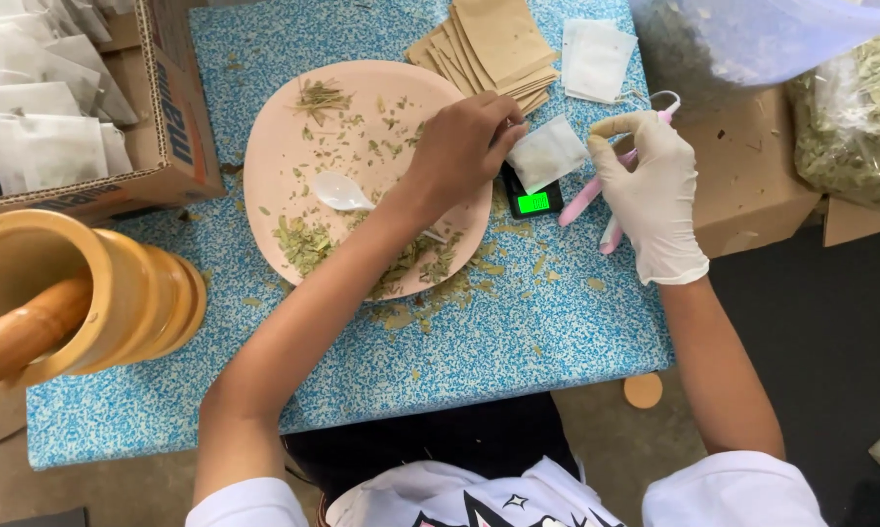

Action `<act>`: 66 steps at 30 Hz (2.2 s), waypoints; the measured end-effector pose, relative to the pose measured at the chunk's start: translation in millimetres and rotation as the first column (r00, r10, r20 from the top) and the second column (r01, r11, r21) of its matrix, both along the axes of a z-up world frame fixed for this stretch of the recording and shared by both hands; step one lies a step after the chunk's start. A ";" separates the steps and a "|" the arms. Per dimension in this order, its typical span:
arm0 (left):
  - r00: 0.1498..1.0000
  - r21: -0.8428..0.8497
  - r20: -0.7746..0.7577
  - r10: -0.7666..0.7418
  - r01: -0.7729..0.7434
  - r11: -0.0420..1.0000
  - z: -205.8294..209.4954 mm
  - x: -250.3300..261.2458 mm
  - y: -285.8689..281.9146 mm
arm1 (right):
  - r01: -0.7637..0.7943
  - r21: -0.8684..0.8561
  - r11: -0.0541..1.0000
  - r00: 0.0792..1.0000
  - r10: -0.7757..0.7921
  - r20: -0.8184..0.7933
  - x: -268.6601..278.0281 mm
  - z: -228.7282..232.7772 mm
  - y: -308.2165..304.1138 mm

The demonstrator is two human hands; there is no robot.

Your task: Filling small tea bags with dried herbs using a spoon and weighing them on a digital scale

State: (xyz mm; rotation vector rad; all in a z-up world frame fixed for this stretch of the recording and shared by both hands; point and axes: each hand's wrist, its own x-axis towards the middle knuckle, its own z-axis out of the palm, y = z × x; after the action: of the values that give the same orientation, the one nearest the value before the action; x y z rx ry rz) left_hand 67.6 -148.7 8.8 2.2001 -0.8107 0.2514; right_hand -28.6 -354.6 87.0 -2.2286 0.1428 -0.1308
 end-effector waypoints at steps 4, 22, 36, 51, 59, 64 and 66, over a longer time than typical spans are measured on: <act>0.998 -0.040 -0.053 -0.045 0.043 0.998 2.2 -0.3 4.5 | 0.029 -0.209 0.977 0.974 0.019 0.226 16.2 -44.7 -36.3; 0.997 -0.041 -0.040 -0.069 0.068 0.997 -12.9 7.1 8.0 | 0.028 -0.359 0.933 0.942 0.096 0.322 17.5 -65.7 -46.3; 0.995 0.144 0.104 0.000 -0.015 0.989 -12.1 1.0 6.7 | -0.010 -0.453 0.891 0.915 0.190 0.355 25.6 -81.8 -55.1; 0.990 0.159 0.138 0.015 -0.037 0.987 -6.1 -0.6 6.7 | -0.026 -0.486 0.873 0.913 0.218 0.344 27.0 -89.3 -58.0; 0.984 0.154 0.180 0.007 -0.036 0.987 2.8 -3.2 7.2 | -0.015 -0.537 0.843 0.914 0.230 0.335 27.3 -89.4 -51.0; 0.976 0.144 0.213 0.033 -0.065 0.987 5.5 -13.0 10.1 | -0.061 -0.218 0.974 0.972 0.108 0.210 8.3 -37.4 -18.8; 0.984 0.063 0.178 0.007 -0.018 0.998 17.0 -24.0 16.2 | -0.063 0.018 0.998 0.993 0.061 0.103 -1.5 -0.7 4.9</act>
State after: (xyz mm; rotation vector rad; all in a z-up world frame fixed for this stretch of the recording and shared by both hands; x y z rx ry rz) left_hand 43.6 -132.5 25.8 2.2670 -0.9136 0.4386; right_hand -30.1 -349.7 86.2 -2.1977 0.0192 -0.2078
